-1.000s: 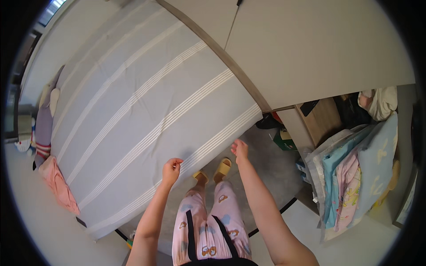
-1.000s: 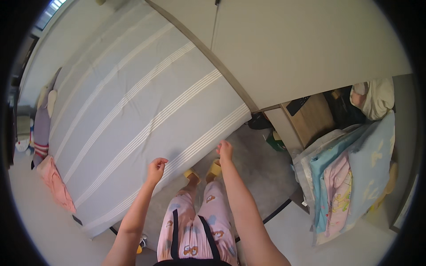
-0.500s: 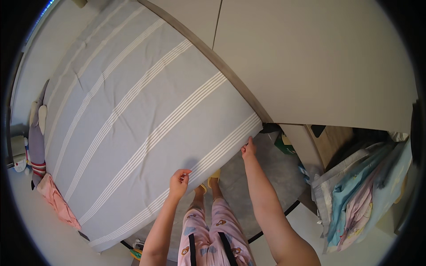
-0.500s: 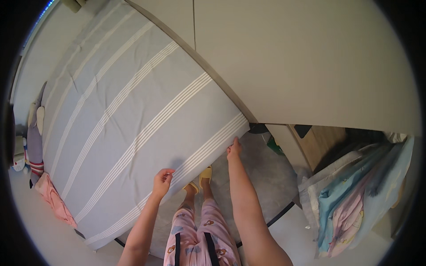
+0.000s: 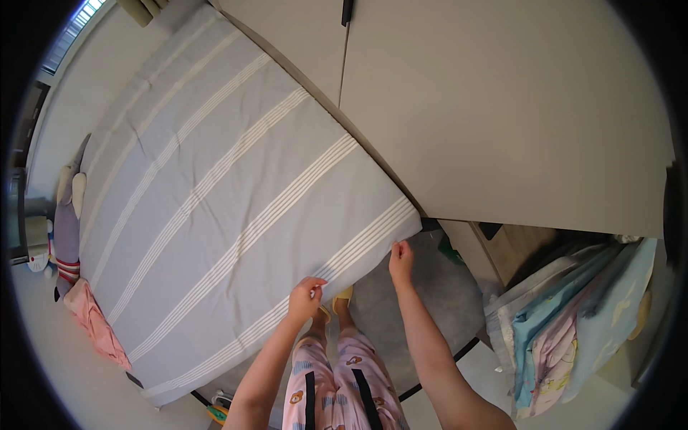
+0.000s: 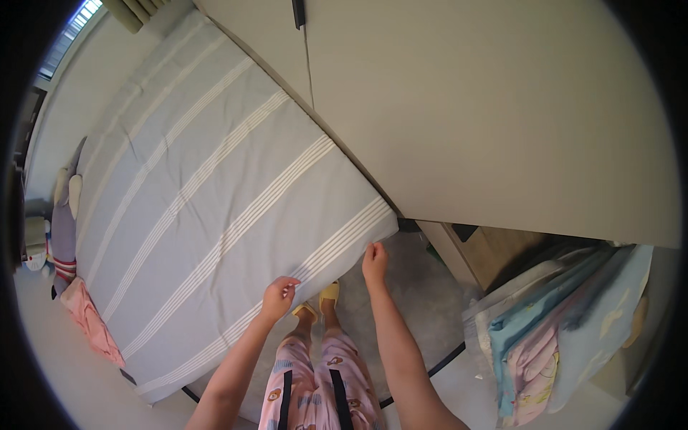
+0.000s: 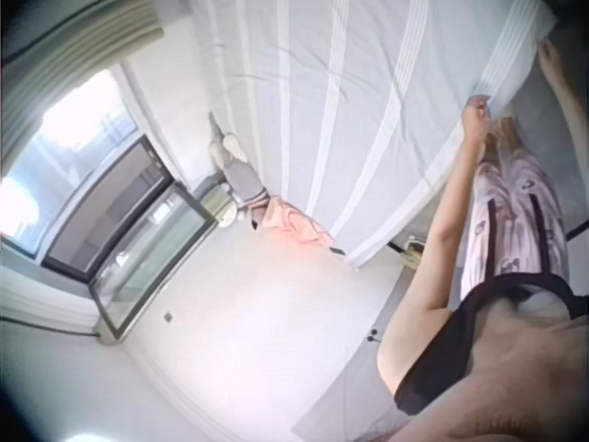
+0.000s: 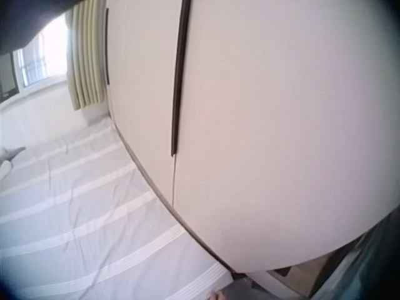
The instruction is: The person folds a pink patterned blanket and a blue patterned blanket on a bed. They roll the pink blanket into a tight cylinder, tuck the ends to secure it, and then fold the blue blanket into a neat square. Finally, they place the folded items into a storage shelf.
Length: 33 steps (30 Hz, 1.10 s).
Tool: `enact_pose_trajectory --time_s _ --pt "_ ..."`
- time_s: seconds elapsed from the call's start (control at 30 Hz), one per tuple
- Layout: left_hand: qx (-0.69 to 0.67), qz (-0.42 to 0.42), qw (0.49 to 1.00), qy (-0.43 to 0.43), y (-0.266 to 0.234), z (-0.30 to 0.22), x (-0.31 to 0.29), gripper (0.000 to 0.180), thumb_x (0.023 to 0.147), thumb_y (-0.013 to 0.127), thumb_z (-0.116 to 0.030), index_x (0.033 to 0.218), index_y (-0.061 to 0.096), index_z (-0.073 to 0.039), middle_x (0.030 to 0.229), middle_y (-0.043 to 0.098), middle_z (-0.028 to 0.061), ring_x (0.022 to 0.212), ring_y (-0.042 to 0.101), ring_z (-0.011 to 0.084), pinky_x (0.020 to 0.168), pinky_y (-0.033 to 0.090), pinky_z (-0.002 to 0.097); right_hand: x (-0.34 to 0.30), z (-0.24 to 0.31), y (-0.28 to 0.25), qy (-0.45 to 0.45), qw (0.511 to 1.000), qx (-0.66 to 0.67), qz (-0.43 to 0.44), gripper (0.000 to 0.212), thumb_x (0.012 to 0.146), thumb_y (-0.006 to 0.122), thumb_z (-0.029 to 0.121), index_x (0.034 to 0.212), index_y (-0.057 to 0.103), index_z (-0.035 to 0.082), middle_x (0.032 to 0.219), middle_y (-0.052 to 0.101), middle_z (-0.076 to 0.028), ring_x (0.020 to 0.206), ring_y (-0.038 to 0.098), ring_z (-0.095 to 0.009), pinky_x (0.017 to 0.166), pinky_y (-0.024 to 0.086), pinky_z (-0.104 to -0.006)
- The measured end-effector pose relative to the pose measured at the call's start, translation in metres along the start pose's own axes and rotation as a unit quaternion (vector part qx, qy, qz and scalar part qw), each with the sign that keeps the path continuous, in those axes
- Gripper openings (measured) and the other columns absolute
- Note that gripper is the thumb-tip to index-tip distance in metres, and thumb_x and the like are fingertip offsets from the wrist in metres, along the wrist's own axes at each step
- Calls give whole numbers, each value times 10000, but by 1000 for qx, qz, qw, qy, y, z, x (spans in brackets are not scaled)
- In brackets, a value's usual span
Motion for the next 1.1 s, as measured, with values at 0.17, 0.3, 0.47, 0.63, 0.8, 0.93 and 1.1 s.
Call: enact_pose_trajectory --time_s 0.17,0.3,0.47,0.63,0.8,0.93,1.1 --pt "97 -17 985 144 21 -78 18 365 698 634 -96 1049 538 -71 995 550 123 874 551 274 708 462 343 -21 79 -12 4 1000 14 27 240 850 490 156 666 421 19 523 441 -125 470 436 -241 478 350 -359" --pt "157 -37 969 186 38 -139 25 531 669 687 -166 1139 471 -48 1055 504 144 968 494 289 779 440 342 -34 126 -16 -48 999 24 8 271 862 497 150 648 399 16 491 364 -37 462 335 -101 434 293 -294" --pt "315 64 928 188 70 -136 52 221 716 612 -244 782 542 -45 796 580 104 713 571 280 580 453 397 -38 154 -22 -94 995 -4 17 244 856 496 137 656 420 21 502 424 -78 445 406 -190 452 337 -328" --pt "250 81 931 254 70 -145 53 218 760 541 -237 630 524 -63 613 553 110 569 552 312 517 429 410 -40 140 -47 -94 993 45 -59 167 853 498 149 755 532 18 672 544 -112 618 501 -228 609 401 -308" --pt "184 82 947 249 48 -155 46 246 780 540 -244 612 513 -67 579 526 104 578 532 317 510 411 414 -16 34 -69 70 990 -18 -119 254 871 501 224 909 563 -19 874 597 -123 777 534 -199 690 410 -313" --pt "177 70 950 247 38 -152 41 279 795 539 -257 594 498 -67 566 517 102 583 520 319 534 407 411 -11 56 -95 162 947 205 -187 288 891 496 260 892 553 -22 802 540 -12 739 447 -109 707 382 -246" --pt "134 64 950 274 37 -141 34 286 807 534 -225 600 455 -45 591 499 132 607 490 347 579 392 412 -27 189 -79 -23 983 150 -98 314 920 436 226 679 389 29 617 324 22 609 304 -80 541 296 -232"
Point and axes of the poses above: each hand's wrist, its own x-axis towards the middle knuckle, its own y-axis out of the palm, z = x × y, the point moved 10 cm from there along x, towards the middle knuckle
